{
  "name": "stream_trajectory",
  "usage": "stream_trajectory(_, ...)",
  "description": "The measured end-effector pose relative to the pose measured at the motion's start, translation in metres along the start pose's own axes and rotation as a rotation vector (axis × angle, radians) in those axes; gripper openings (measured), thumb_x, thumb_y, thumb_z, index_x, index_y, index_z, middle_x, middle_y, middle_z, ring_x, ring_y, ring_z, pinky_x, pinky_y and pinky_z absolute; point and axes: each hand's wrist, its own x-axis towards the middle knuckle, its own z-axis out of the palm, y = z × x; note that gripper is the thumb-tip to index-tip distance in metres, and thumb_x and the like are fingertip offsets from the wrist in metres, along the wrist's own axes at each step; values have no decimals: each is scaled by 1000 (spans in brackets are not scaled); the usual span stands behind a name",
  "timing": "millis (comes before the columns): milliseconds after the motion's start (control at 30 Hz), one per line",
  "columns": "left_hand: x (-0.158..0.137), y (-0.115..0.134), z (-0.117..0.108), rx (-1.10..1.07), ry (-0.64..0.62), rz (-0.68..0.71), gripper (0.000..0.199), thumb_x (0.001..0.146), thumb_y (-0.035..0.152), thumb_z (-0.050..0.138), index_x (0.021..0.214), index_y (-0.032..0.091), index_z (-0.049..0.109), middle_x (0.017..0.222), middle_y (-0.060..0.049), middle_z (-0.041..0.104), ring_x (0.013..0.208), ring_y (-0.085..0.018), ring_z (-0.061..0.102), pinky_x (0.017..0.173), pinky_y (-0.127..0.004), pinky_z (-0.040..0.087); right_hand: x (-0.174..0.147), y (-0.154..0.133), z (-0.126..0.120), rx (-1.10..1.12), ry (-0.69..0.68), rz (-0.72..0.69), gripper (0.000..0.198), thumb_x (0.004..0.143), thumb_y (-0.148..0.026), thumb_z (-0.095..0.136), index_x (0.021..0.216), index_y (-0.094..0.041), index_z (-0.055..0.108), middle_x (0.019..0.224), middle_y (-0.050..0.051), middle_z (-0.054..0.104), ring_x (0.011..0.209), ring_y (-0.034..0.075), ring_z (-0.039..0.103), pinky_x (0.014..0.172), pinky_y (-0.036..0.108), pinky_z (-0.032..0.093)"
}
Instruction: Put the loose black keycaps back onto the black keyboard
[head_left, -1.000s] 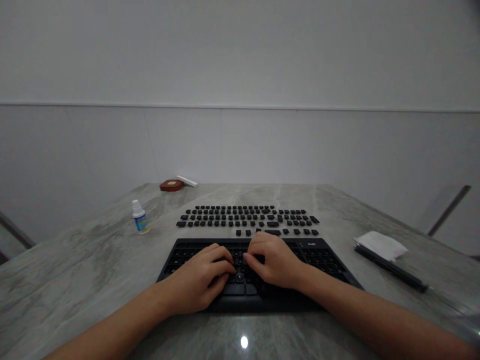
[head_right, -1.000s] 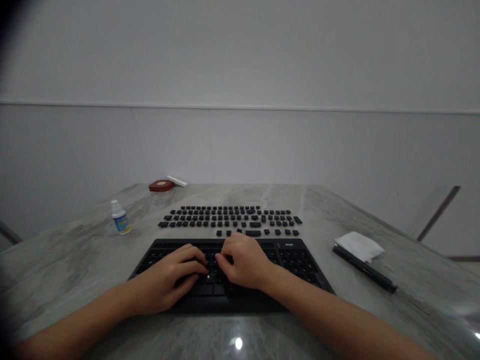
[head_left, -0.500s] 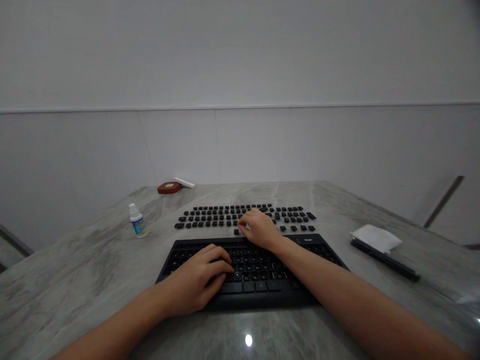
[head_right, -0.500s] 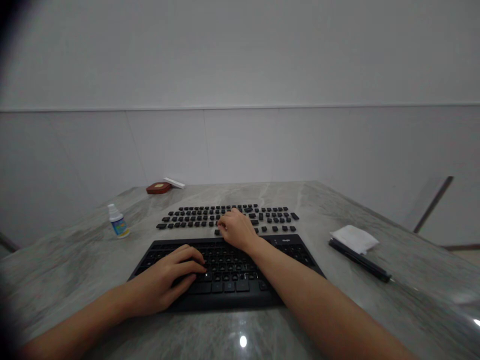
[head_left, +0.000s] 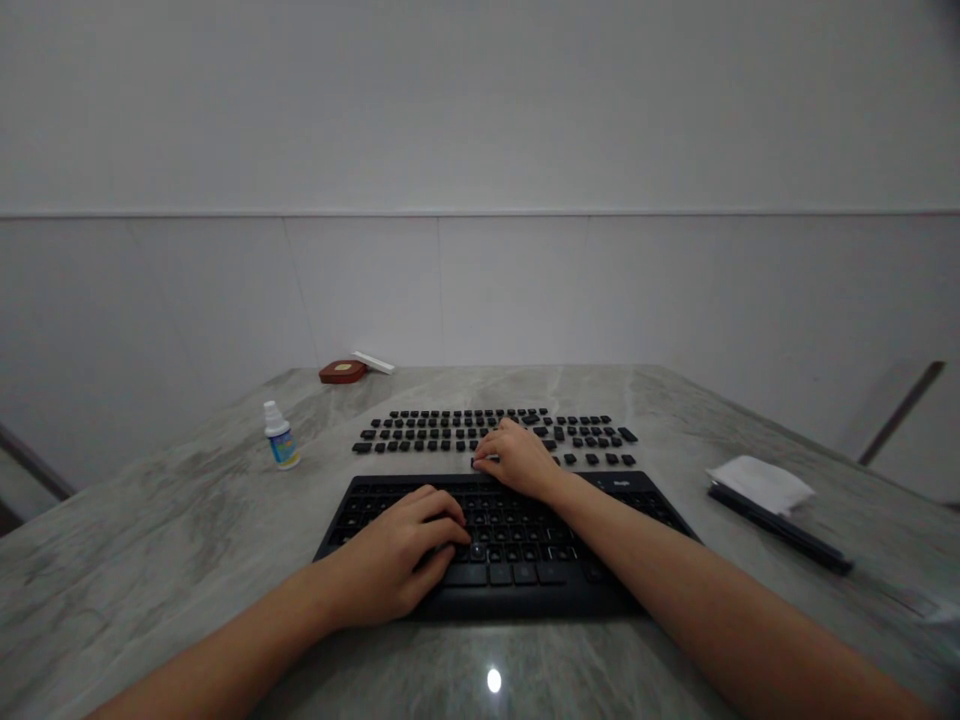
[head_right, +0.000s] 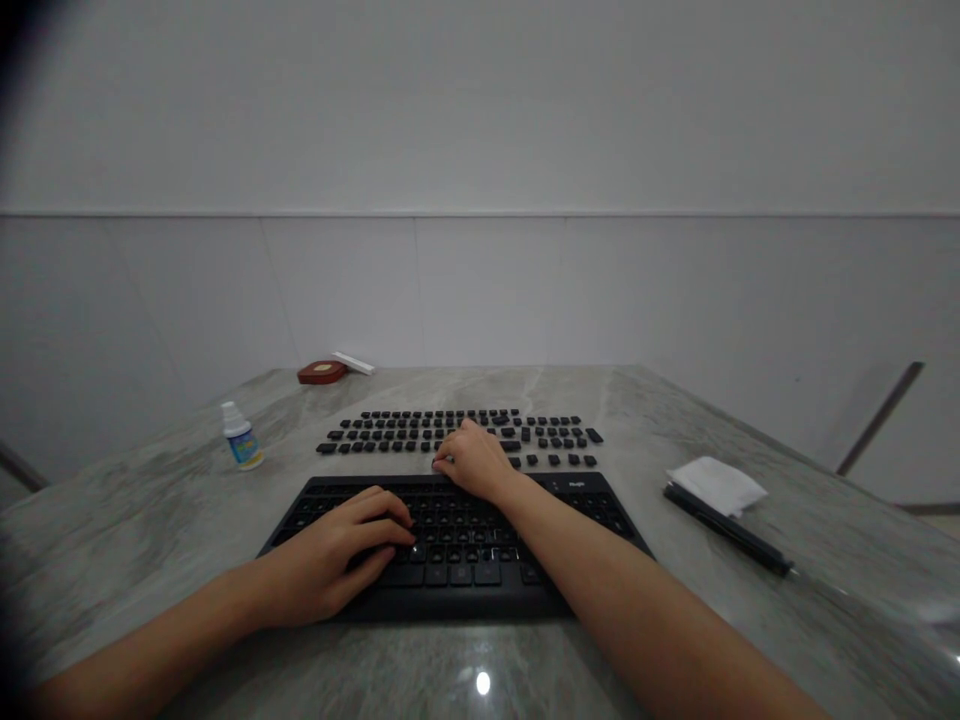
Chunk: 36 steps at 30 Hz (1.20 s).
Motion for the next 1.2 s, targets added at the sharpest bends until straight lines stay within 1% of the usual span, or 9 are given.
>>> stream_trajectory(267,0,1,0,1,5,1,28,91,6,48,109,19,66,110,-9,60,100,-22,56,91,-40,51,1,0,1,1,14,41,8,86,-25,73,88,-23,80,84,6,75,90,23,58,76,31,46)
stream_trajectory(367,-1,0,0,-2,4,0,28,92,7,48,110,19,66,111,-9,60,101,-22,55,92,-40,51,-3,-6,-7,11,60,30,5,86,-21,72,87,-20,77,88,5,75,92,22,59,81,32,47)
stream_trajectory(467,-2,0,-1,-8,3,-6,28,93,8,48,111,19,66,112,-9,60,102,-22,55,92,-40,51,-18,-18,-19,20,124,21,6,87,-19,70,92,-17,73,89,7,73,93,22,59,82,33,48)
stream_trajectory(533,-2,0,-1,-6,-2,-11,29,92,7,48,112,19,66,112,-9,61,101,-22,56,92,-41,52,-37,-29,-25,30,163,-17,8,86,-21,70,93,-17,69,86,6,70,88,21,59,76,32,48)
stream_trajectory(633,-2,1,-2,0,1,6,31,92,6,48,113,18,66,112,-10,61,101,-22,56,91,-41,53,-69,-41,-29,97,291,-246,3,92,-20,62,91,-17,62,83,5,67,79,20,58,66,30,48)
stream_trajectory(700,-1,2,-2,-4,6,36,32,92,5,47,115,18,64,114,-10,62,104,-23,57,92,-41,53,-85,-46,-29,129,337,-330,5,96,-19,56,92,-18,58,85,6,68,77,19,58,64,29,49)
stream_trajectory(833,0,7,-2,-40,-14,105,46,90,1,45,131,19,54,126,-10,62,116,-23,55,101,-43,51,-95,-48,-29,165,382,-329,5,97,-21,54,93,-18,53,87,6,68,77,18,59,64,29,50)
stream_trajectory(967,-2,8,0,9,-46,97,64,87,-1,45,146,22,40,137,-9,58,128,-24,49,108,-45,48,-91,-47,-29,180,386,-325,7,96,-23,56,98,-18,53,84,4,67,75,18,58,61,27,50)
stream_trajectory(1200,-7,1,3,55,-49,125,57,90,1,46,143,23,47,139,-7,59,132,-25,48,110,-46,47,-93,-47,-29,165,408,-346,8,96,-24,56,99,-18,52,85,4,68,75,18,58,61,27,48)
